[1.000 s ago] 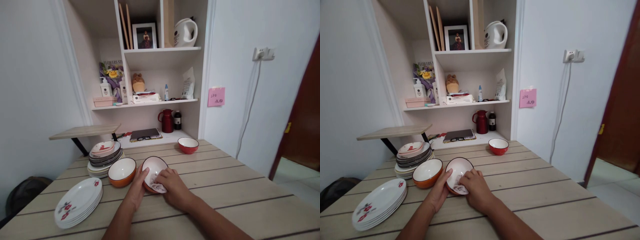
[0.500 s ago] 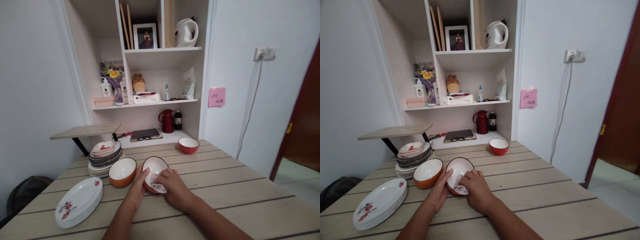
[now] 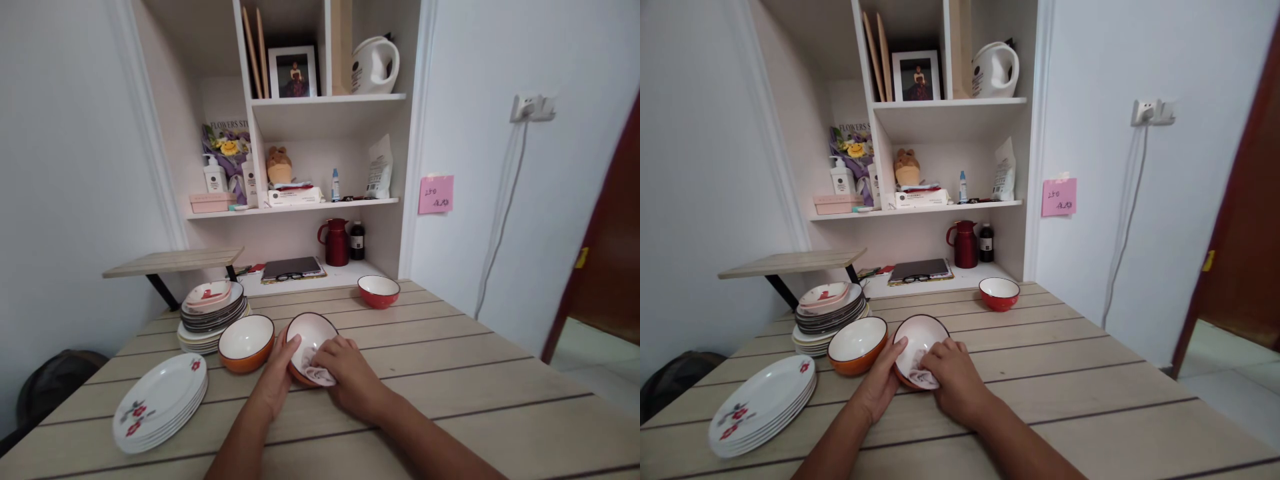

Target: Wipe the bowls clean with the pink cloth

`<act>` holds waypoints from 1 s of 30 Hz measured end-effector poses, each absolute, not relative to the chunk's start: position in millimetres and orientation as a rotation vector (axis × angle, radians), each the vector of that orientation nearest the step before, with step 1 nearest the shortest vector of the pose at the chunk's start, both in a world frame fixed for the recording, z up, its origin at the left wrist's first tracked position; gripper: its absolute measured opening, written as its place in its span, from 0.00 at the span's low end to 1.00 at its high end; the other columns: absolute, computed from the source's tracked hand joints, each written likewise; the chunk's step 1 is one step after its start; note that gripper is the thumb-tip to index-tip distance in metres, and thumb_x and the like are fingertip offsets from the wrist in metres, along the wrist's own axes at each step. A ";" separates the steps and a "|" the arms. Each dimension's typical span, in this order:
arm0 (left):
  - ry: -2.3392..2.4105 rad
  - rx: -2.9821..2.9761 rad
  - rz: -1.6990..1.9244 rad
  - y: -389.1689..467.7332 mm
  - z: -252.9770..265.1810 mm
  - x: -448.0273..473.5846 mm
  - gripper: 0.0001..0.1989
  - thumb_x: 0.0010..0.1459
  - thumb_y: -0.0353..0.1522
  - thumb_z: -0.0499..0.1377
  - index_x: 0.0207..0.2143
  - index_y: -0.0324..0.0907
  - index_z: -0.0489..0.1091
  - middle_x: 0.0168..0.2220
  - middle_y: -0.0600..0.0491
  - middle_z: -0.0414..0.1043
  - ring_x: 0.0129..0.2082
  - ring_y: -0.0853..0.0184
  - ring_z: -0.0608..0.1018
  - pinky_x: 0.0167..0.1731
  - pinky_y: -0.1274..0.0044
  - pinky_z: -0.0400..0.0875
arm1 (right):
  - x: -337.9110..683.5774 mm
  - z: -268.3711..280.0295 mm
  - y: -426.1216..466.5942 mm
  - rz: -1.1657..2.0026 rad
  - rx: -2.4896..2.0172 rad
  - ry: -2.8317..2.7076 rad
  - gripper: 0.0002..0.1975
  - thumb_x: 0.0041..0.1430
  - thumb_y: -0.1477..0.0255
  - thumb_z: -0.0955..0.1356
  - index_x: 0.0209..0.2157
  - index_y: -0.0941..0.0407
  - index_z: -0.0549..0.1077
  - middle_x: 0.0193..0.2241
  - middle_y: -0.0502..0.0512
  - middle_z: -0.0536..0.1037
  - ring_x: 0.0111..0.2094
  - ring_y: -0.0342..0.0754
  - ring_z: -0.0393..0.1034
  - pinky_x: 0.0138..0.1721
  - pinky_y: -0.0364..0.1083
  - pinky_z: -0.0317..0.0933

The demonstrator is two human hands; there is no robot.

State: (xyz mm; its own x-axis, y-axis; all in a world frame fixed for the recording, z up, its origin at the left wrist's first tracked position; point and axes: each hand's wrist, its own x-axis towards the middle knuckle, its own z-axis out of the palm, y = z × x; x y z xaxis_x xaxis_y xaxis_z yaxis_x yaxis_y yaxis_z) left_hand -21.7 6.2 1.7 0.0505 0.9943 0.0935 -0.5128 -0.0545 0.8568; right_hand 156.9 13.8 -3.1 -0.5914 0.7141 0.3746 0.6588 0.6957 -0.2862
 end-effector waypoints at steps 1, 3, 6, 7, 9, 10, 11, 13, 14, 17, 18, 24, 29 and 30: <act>0.720 0.889 1.418 6.2 1.6 -21.7 0.31 0.52 0.40 0.72 0.57 0.45 0.72 0.51 0.46 0.79 0.51 0.54 0.80 0.52 0.68 0.71 | 157.0 -3.3 13.9 0.161 -1.055 -2.443 0.22 0.50 0.84 0.67 0.45 0.50 0.75 0.46 0.53 0.77 0.49 0.53 0.63 0.44 0.50 0.47; 0.723 0.886 1.419 6.0 1.6 -21.7 0.30 0.51 0.40 0.73 0.56 0.45 0.73 0.51 0.47 0.80 0.51 0.54 0.80 0.52 0.69 0.71 | 157.1 -3.7 14.2 0.159 -1.051 -2.442 0.21 0.50 0.84 0.67 0.45 0.50 0.75 0.45 0.53 0.77 0.48 0.54 0.63 0.44 0.50 0.47; 0.722 0.886 1.419 5.5 2.1 -21.4 0.28 0.52 0.40 0.72 0.54 0.45 0.73 0.51 0.47 0.80 0.52 0.55 0.79 0.52 0.69 0.70 | 157.0 -3.9 14.4 0.155 -1.046 -2.429 0.21 0.49 0.84 0.67 0.44 0.51 0.74 0.45 0.53 0.77 0.48 0.54 0.63 0.44 0.50 0.47; 0.722 0.884 1.421 5.3 2.4 -21.2 0.28 0.52 0.40 0.72 0.54 0.45 0.73 0.51 0.47 0.80 0.52 0.55 0.79 0.52 0.69 0.71 | 157.0 -3.7 14.3 0.157 -1.044 -2.426 0.21 0.49 0.84 0.67 0.43 0.51 0.74 0.45 0.53 0.77 0.48 0.54 0.63 0.44 0.50 0.47; 0.723 0.878 1.423 4.8 3.0 -20.8 0.28 0.52 0.40 0.72 0.54 0.45 0.73 0.50 0.47 0.80 0.51 0.54 0.80 0.52 0.68 0.71 | 157.0 -3.2 14.1 0.163 -1.045 -2.434 0.22 0.48 0.84 0.67 0.44 0.51 0.74 0.45 0.53 0.77 0.48 0.54 0.63 0.44 0.50 0.48; 0.725 0.878 1.423 4.6 3.2 -20.7 0.28 0.51 0.40 0.72 0.54 0.45 0.73 0.49 0.47 0.80 0.51 0.54 0.80 0.52 0.68 0.71 | 157.1 -2.8 13.9 0.165 -1.049 -2.441 0.22 0.48 0.84 0.66 0.44 0.51 0.74 0.45 0.54 0.77 0.48 0.54 0.63 0.45 0.50 0.48; 0.726 0.879 1.424 4.4 3.4 -20.7 0.28 0.51 0.40 0.72 0.54 0.44 0.73 0.49 0.47 0.80 0.50 0.54 0.80 0.52 0.68 0.71 | 157.1 -2.5 13.8 0.167 -1.053 -2.448 0.22 0.48 0.85 0.66 0.44 0.51 0.74 0.45 0.54 0.77 0.48 0.54 0.63 0.45 0.50 0.48; 0.724 0.888 1.427 4.3 3.4 -20.7 0.28 0.52 0.40 0.72 0.55 0.44 0.73 0.49 0.47 0.80 0.51 0.54 0.80 0.52 0.68 0.71 | 157.3 -2.0 13.7 0.165 -1.060 -2.455 0.22 0.49 0.85 0.66 0.45 0.51 0.74 0.46 0.54 0.77 0.49 0.54 0.63 0.45 0.50 0.47; 0.722 0.894 1.429 4.4 3.4 -20.8 0.28 0.52 0.40 0.72 0.55 0.44 0.72 0.50 0.47 0.80 0.52 0.54 0.79 0.52 0.68 0.71 | 157.3 -1.9 13.6 0.163 -1.063 -2.455 0.22 0.49 0.84 0.66 0.45 0.51 0.74 0.46 0.54 0.77 0.49 0.54 0.63 0.45 0.50 0.47; 0.715 0.909 1.421 4.7 3.0 -21.3 0.28 0.54 0.40 0.71 0.57 0.45 0.71 0.52 0.47 0.79 0.53 0.54 0.78 0.52 0.68 0.71 | 157.2 -2.0 13.1 0.156 -1.062 -2.448 0.21 0.50 0.84 0.67 0.44 0.51 0.74 0.45 0.53 0.77 0.48 0.54 0.63 0.44 0.50 0.47; 0.715 0.914 1.414 4.8 2.9 -21.4 0.28 0.55 0.40 0.70 0.57 0.45 0.71 0.52 0.47 0.78 0.54 0.54 0.78 0.52 0.69 0.71 | 157.1 -2.0 12.8 0.154 -1.063 -2.447 0.21 0.49 0.84 0.67 0.44 0.51 0.74 0.45 0.53 0.77 0.48 0.53 0.63 0.44 0.50 0.47; 0.715 0.929 1.405 6.2 2.0 -22.2 0.29 0.54 0.41 0.71 0.56 0.44 0.72 0.51 0.46 0.79 0.52 0.53 0.79 0.51 0.68 0.71 | 156.9 -0.9 11.1 0.153 -1.090 -2.455 0.23 0.48 0.85 0.67 0.45 0.50 0.74 0.45 0.52 0.76 0.48 0.53 0.63 0.45 0.50 0.47; 0.712 0.920 1.405 8.6 0.0 -22.8 0.31 0.52 0.42 0.72 0.57 0.45 0.71 0.50 0.47 0.80 0.50 0.54 0.80 0.51 0.68 0.72 | 157.3 -2.3 10.7 0.160 -1.080 -2.429 0.23 0.49 0.85 0.67 0.45 0.50 0.74 0.45 0.52 0.76 0.48 0.53 0.63 0.45 0.50 0.46; 0.710 0.920 1.403 8.8 -0.2 -23.0 0.32 0.52 0.42 0.72 0.58 0.46 0.71 0.50 0.47 0.80 0.50 0.54 0.80 0.51 0.68 0.72 | 157.2 -3.1 10.7 0.159 -1.080 -2.426 0.23 0.49 0.85 0.67 0.45 0.50 0.74 0.44 0.52 0.76 0.48 0.53 0.63 0.45 0.50 0.46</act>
State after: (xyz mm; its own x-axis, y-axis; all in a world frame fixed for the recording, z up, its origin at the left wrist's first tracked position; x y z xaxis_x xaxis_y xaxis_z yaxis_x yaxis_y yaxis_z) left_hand -23.0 8.8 -0.2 0.0702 0.9917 0.1079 -0.4998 -0.0587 0.8641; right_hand 157.2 10.7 -3.1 -0.5755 0.7263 0.3759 0.6709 0.6821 -0.2907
